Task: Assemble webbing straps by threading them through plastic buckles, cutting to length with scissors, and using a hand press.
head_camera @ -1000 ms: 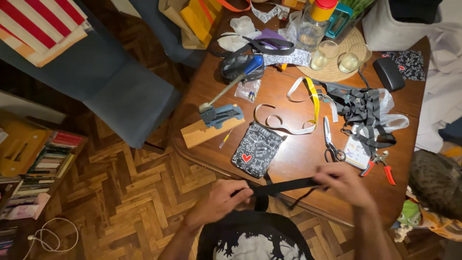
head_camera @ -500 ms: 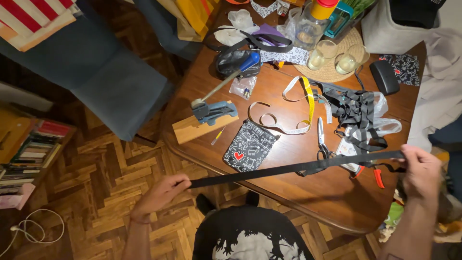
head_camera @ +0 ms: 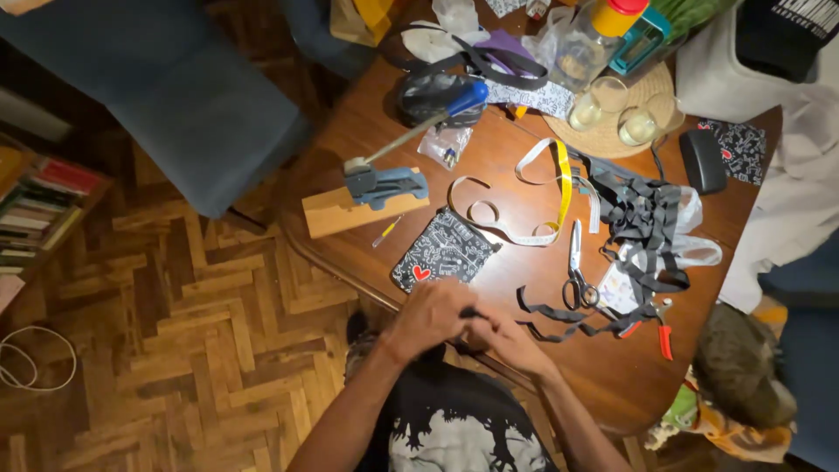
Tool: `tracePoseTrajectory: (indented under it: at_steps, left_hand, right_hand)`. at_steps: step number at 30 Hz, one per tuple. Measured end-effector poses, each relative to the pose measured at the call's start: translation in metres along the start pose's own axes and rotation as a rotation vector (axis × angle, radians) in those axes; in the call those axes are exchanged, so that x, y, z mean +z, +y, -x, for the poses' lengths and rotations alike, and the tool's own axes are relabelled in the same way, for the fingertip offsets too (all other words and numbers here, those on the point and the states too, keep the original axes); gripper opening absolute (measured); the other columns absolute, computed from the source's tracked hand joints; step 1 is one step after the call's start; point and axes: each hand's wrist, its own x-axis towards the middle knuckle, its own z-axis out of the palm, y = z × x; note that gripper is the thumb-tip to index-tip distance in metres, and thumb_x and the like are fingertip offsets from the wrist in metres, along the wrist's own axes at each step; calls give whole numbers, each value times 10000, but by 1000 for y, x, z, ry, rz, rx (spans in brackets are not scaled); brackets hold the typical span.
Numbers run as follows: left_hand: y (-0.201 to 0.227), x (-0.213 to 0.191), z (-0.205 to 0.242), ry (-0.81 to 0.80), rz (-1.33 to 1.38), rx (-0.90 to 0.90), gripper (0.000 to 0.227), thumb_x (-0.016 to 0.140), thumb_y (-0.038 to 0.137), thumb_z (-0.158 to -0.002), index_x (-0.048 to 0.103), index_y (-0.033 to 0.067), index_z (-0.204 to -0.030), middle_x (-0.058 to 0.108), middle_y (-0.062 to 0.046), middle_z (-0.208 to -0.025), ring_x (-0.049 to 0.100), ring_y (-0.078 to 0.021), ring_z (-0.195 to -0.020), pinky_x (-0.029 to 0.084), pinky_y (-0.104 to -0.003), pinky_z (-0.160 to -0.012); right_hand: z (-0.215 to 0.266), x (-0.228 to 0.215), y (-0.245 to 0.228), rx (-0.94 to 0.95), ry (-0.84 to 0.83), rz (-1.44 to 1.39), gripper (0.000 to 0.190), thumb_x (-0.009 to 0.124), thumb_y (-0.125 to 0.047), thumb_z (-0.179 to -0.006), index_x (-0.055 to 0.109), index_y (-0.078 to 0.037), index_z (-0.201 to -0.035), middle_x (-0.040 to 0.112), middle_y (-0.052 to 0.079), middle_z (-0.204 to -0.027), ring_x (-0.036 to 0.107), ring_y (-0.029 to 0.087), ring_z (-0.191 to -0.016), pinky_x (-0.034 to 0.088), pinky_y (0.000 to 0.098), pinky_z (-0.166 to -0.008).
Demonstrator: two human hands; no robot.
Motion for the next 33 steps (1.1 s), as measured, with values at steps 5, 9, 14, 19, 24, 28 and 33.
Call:
tracePoseTrajectory:
  at_steps: [5,9,14,19,24,28,33]
  left_hand:
    - [-119,60,-52,271,245,-319,491,976,586,-815,785,318,-1180,755,75,-1309,743,-197,-1363,620,-389,-1134]
    - [-206,101,-78,257,105,-481,582,810,521,-1073,696,177,-1529,681,-119,-1540,677,-352,-1480,558,-481,-1249]
    - [-201,69,-99,249,-2,-371,684,885,363,-1010,666,57,-1581,730,-277,-1496,703,-486,-1418,597,-600,-1198]
    - [-245,145,-102,261,187,-331,552,922,308,-907,757,172,-1416,845,-131,-1076,811,-385,-1169,637,-536,-1073]
    - [-173,91,-71,162,415,-480,552,860,348,-876,776,348,-1421,807,14,-1008,819,-273,-1104,663,-491,-1014]
    - [-147,70,-61,255,486,-283,575,923,233,-799,824,298,-1361,778,14,-883,817,-257,-937,670,-437,-901]
    - [-125,45,-64,225,576,-245,550,1003,354,-794,865,368,-1327,788,62,-911,808,-189,-915,681,-380,-870]
  right_hand:
    - [-22,-3,63,330,488,-628,472,601,-309,-1250,761,3,-934,451,-2,-570,355,102,-454,270,255,-467]
    - [-32,-9,41,320,598,-571,357,544,-255,-1256,725,-54,-1024,573,72,-531,430,96,-437,323,228,-441]
    - [-48,-1,64,390,810,-606,117,646,-99,-1152,709,-38,-1075,526,70,-727,486,152,-574,394,271,-528]
    - [-96,-8,81,451,902,-495,221,819,-212,-1106,767,-13,-1024,594,56,-796,509,96,-636,417,213,-555]
    - [-140,-18,8,468,938,-385,330,991,-270,-997,786,-18,-1054,666,55,-850,551,112,-721,456,196,-551]
    - [-139,-15,13,465,951,-317,327,1088,-181,-843,879,-29,-1042,597,39,-708,541,98,-606,492,219,-511]
    - [-116,-13,26,490,1004,-478,269,1038,-128,-885,886,-15,-1075,526,35,-656,552,111,-565,463,229,-472]
